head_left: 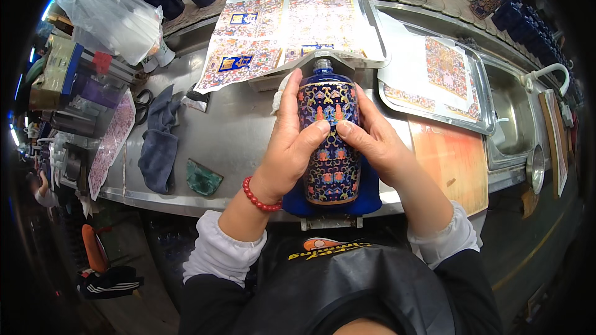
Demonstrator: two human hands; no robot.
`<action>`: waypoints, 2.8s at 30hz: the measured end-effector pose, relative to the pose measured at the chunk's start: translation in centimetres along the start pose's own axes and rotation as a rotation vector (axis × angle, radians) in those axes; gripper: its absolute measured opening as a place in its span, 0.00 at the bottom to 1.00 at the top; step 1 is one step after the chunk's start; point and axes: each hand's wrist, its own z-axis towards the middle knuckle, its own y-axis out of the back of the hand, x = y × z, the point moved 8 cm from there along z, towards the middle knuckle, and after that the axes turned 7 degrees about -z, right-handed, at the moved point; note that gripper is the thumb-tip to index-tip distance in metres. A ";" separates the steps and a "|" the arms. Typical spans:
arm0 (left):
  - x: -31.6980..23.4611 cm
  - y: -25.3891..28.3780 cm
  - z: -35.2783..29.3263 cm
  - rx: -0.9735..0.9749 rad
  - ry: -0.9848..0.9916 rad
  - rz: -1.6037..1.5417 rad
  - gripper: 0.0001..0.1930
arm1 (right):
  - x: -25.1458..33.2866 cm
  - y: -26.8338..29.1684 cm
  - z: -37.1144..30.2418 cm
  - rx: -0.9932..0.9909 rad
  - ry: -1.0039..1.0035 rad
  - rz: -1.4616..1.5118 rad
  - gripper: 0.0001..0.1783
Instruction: The person applies decorative stickers to a blue cylindrical container, smoothing them with a green tool and adjusting placement. The person handles multiple sticker sheets and aligns them on the container surface.
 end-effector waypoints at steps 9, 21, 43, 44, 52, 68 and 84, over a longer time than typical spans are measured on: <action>0.6 0.4 0.3 -0.025 -0.046 0.058 0.37 | 0.5 -0.3 0.6 -0.085 -0.069 0.153 0.43; 1.0 0.9 0.4 -0.019 -0.047 0.025 0.37 | -0.2 0.0 1.1 -0.035 -0.059 0.050 0.56; 0.3 0.1 -0.1 0.127 0.053 -0.228 0.43 | -0.1 0.1 0.8 0.076 -0.121 0.188 0.58; 0.1 0.1 -0.1 0.124 0.041 -0.190 0.44 | -0.1 0.1 0.8 0.088 -0.113 0.182 0.58; -0.1 -0.1 0.1 0.055 -0.055 0.046 0.45 | -0.3 0.2 0.6 0.137 -0.089 0.212 0.59; 0.2 0.5 0.5 -0.060 -0.056 0.110 0.40 | -0.1 0.0 0.3 0.108 -0.040 0.145 0.57; 0.0 0.5 1.0 -0.088 -0.089 0.136 0.34 | 0.3 -0.1 0.2 0.027 -0.032 0.120 0.51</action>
